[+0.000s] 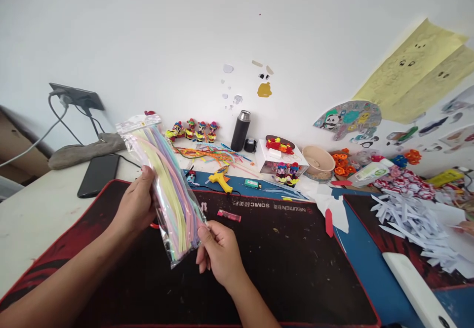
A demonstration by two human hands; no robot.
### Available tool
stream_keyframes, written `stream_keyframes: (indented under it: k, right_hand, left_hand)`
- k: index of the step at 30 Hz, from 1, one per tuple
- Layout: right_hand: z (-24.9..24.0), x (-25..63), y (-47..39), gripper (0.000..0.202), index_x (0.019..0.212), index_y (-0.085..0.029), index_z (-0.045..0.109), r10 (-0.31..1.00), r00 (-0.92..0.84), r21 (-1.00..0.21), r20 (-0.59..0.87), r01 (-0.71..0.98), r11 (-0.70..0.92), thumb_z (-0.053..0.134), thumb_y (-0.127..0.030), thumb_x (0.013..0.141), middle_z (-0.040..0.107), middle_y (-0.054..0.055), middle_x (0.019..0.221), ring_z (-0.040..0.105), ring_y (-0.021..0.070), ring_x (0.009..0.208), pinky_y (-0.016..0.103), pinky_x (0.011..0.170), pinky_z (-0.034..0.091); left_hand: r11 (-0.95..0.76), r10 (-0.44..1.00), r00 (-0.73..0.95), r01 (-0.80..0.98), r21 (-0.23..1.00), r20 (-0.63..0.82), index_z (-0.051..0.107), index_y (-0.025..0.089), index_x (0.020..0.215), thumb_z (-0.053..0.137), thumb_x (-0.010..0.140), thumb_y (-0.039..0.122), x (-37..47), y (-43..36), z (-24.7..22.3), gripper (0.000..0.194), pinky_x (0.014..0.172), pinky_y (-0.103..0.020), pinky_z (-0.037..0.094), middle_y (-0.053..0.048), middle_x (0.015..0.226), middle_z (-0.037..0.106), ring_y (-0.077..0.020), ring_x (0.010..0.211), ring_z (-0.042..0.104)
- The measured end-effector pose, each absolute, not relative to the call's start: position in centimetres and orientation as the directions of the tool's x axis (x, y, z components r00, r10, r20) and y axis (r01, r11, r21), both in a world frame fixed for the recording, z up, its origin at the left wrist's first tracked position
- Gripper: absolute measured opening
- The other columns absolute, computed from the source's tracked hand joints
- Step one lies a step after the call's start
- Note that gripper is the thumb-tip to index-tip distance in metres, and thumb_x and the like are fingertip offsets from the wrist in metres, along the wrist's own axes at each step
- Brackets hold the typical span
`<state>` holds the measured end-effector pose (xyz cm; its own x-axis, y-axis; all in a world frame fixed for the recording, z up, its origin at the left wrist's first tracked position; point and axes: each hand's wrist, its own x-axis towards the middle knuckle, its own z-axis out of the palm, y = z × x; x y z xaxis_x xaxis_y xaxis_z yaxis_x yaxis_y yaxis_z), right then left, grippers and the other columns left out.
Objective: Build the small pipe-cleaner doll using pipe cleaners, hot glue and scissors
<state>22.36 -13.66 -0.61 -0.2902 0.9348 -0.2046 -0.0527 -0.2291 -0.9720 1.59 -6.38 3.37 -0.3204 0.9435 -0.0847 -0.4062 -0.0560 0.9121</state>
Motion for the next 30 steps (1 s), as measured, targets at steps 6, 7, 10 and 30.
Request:
stream_keyframes:
  k: [6,7,10,30]
  right_hand:
    - [-1.0,23.2,-13.8,0.065,0.083,-0.019,0.059,0.931,-0.285,-0.971,-0.228,-0.006,-0.240,0.065,-0.084,0.087,0.058,-0.005,0.048,0.047,0.0092,0.033,0.019,0.036,0.027]
    - [-1.2,23.2,-13.8,0.066,0.084,-0.019,0.060,0.929,-0.288,-0.970,-0.232,0.000,-0.242,0.065,-0.085,0.087,0.058,-0.004,0.048,0.047,0.0092,0.033,0.019,0.036,0.027]
    - [-1.7,23.2,-13.9,0.067,0.085,-0.018,0.061,0.928,-0.291,-0.970,-0.231,-0.003,-0.242,0.065,-0.085,0.087,0.056,-0.005,0.048,0.045,0.0085,0.033,0.019,0.037,0.030]
    - [-2.0,23.1,-14.0,0.065,0.085,-0.018,0.062,0.926,-0.308,-0.974,-0.218,0.005,-0.228,0.067,-0.083,0.088,0.054,-0.005,0.049,0.044,0.0078,0.035,0.018,0.038,0.031]
  left_hand:
    - [-0.054,0.966,-0.252,-0.399,0.916,-0.053,0.069,0.024,0.091,0.083,0.081,0.064,1.0,-6.6,3.6,0.043,0.046,-0.026,0.042,0.004,0.062,0.063,-0.0167,0.052,0.056]
    - [-0.056,0.971,-0.235,-0.385,0.921,-0.039,0.070,0.024,0.093,0.082,0.082,0.064,0.9,-6.7,3.7,0.042,0.049,-0.027,0.045,0.003,0.065,0.065,-0.0185,0.056,0.059]
    - [-0.091,0.973,-0.229,-0.332,0.939,0.013,0.070,0.024,0.086,0.080,0.084,0.065,0.5,-6.7,3.6,0.042,0.054,-0.027,0.047,0.002,0.065,0.065,-0.0185,0.058,0.058]
    - [-0.243,0.941,-0.293,-0.230,0.942,0.171,0.068,0.020,0.071,0.092,0.075,0.054,-2.8,-6.6,7.3,0.042,0.049,-0.022,0.047,0.002,0.063,0.061,-0.0113,0.053,0.053]
